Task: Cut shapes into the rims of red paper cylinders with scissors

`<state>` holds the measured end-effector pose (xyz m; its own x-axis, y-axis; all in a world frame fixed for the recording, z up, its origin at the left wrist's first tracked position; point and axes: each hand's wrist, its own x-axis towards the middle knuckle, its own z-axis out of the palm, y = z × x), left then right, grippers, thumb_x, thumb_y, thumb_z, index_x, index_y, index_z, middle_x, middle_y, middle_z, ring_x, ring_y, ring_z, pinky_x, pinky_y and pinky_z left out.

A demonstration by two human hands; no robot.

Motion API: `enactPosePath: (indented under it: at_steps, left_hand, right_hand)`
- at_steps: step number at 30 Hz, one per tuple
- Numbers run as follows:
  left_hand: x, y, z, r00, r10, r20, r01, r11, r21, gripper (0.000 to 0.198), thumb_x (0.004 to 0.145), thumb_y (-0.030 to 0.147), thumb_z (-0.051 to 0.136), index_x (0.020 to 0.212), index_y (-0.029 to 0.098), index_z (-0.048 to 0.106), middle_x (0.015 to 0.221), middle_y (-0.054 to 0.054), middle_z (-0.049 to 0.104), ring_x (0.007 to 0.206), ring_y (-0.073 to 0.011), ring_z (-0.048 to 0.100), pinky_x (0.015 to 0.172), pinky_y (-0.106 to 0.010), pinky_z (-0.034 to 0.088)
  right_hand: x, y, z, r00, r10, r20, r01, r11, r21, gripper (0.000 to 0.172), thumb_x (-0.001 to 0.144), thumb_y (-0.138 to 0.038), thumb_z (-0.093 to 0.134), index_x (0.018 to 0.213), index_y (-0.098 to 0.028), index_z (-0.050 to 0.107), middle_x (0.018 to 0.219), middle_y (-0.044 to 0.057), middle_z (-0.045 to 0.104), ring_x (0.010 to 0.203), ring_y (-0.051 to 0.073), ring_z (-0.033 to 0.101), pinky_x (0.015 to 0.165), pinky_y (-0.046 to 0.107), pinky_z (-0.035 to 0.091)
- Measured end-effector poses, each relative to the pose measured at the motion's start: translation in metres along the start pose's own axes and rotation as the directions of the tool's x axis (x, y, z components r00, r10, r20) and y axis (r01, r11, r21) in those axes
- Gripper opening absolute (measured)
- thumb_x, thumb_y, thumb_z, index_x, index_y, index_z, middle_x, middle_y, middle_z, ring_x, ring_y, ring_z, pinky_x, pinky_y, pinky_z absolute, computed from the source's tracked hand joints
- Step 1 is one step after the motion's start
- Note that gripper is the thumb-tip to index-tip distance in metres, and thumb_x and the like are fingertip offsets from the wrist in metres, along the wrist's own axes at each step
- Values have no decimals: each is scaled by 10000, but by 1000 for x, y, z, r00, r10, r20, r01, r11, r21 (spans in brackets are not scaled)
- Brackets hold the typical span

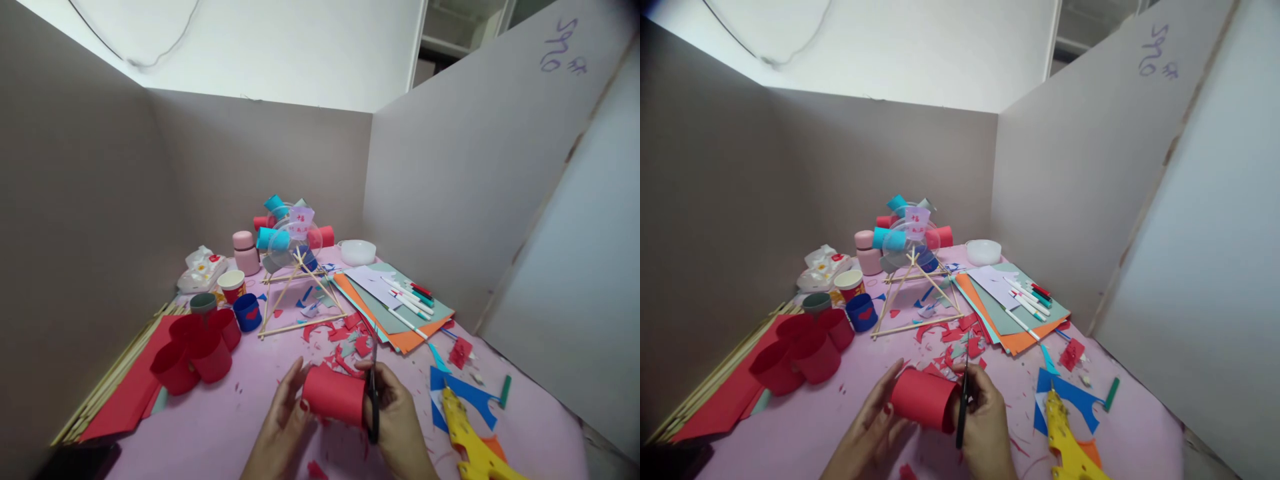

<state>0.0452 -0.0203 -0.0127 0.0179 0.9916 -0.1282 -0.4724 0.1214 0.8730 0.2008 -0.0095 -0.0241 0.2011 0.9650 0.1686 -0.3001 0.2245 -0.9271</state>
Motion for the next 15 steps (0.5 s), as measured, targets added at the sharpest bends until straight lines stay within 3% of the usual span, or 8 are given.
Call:
enactPosePath:
  at_steps: [3,6,11,15]
  left_hand:
    - [-3,-3,3,990,-125,68,138,959,-247,569,719,398,731,1248,288,553,1328,-106,599,1186,-320,559,1000,-429,417]
    - [-3,4,1,975,-203,91,223,895,-387,546,754,359,709,1262,239,550,1150,-93,720,1165,-282,586,1002,-379,430]
    - [-4,18,-1,944,-319,85,325,853,-407,408,856,352,575,1207,147,607,933,-101,791,993,-290,696,915,-406,513]
    - [-5,24,3,900,-423,106,426,805,-413,443,862,337,557,1180,32,605,778,-127,800,852,-299,742,807,-391,570]
  right_hand:
    - [-6,9,-1,998,-10,61,15,996,-88,282,634,-222,736,900,-190,647,649,-25,578,553,141,542,520,223,470]
    - [-12,16,-2,990,-66,122,85,984,-155,333,674,-320,747,968,-196,651,708,3,602,602,158,561,550,236,479]
    - [-6,7,-10,953,-71,294,137,968,-210,609,699,-469,743,1210,-218,527,977,74,617,557,128,552,505,230,479]
    - [2,-9,-16,945,-7,327,124,932,-340,566,756,-495,685,1213,-212,508,1061,112,619,824,216,622,737,316,518]
